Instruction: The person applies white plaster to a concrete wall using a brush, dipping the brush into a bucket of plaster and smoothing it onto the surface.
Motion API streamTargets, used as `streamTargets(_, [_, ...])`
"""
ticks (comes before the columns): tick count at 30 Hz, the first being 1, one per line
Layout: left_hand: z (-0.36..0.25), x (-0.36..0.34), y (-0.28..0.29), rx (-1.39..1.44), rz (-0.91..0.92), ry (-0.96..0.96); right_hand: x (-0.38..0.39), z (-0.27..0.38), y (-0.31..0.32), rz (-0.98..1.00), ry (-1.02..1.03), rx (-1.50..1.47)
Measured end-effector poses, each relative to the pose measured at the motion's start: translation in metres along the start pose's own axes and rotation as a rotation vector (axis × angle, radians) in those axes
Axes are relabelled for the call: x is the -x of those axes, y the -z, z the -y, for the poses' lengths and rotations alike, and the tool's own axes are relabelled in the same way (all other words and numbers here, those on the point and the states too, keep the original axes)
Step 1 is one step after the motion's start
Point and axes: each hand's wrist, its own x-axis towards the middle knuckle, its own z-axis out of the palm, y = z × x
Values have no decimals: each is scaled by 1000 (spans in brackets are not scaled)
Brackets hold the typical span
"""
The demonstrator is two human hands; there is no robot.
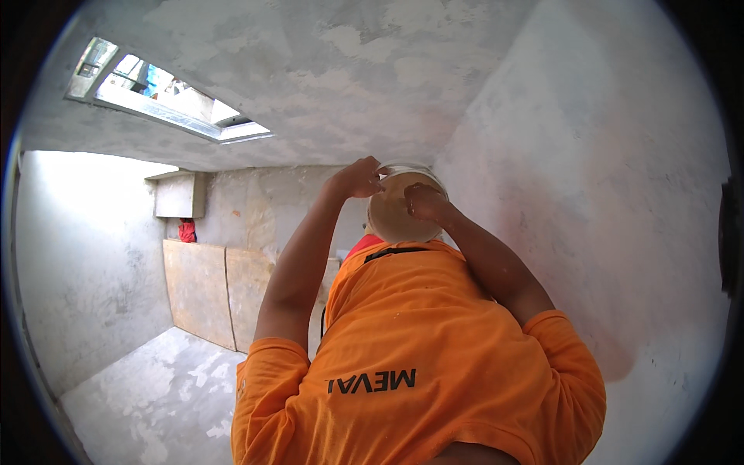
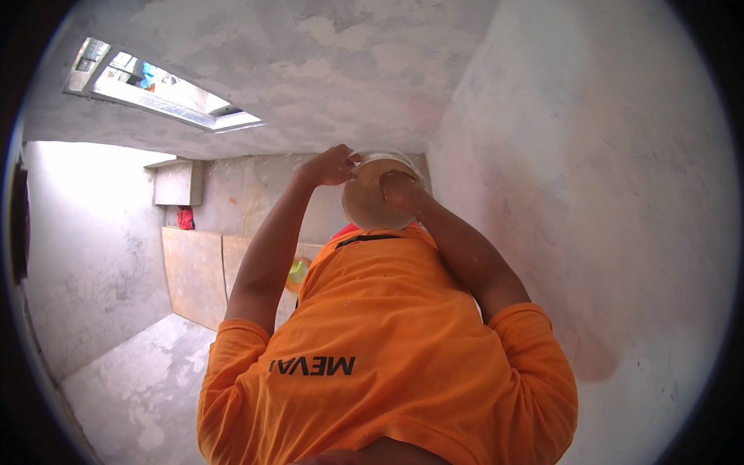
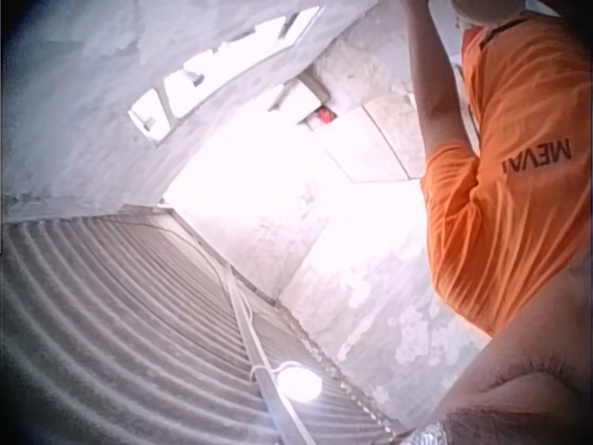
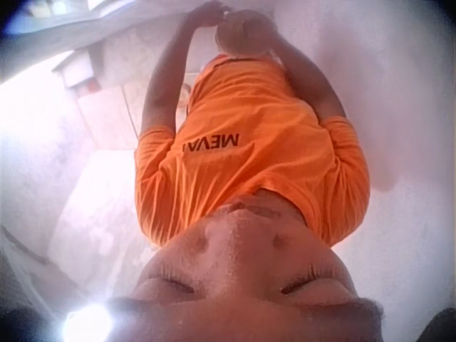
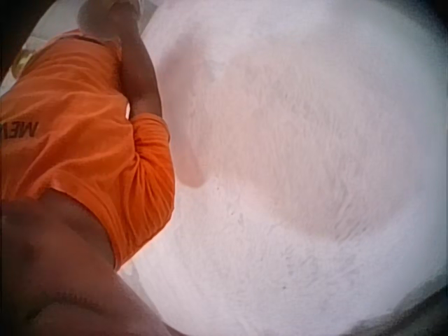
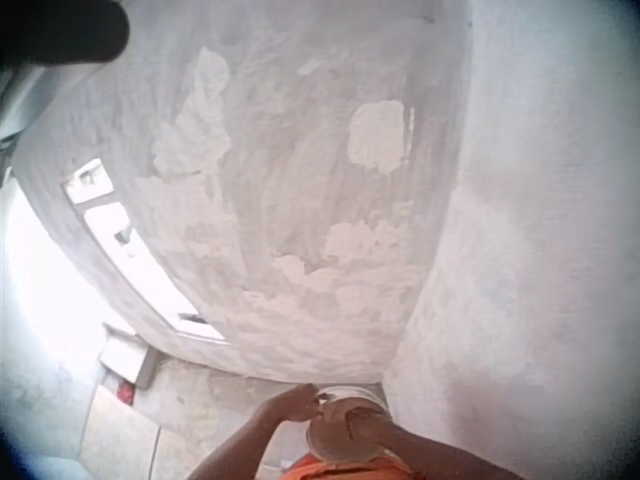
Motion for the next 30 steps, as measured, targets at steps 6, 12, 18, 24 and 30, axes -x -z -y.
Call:
streamTargets(6, [-1,6,-5,217,-97,2,39,4,22,-192,64,-120])
streamTargets(12, [14,13,-30,474,-294,-122,92,3,92,78,-182,-560])
streamTargets(18, [-36,38,21,401,-386,-217,128,-12,112,67,-222,-1296])
streamTargets(24, [-94,71,114,430,-430,-289,148,-7,180,-90,36,-1487])
streamTargets(30, [-189,123,200,128,-578,-513,155,15,263,-239,274,-1520])
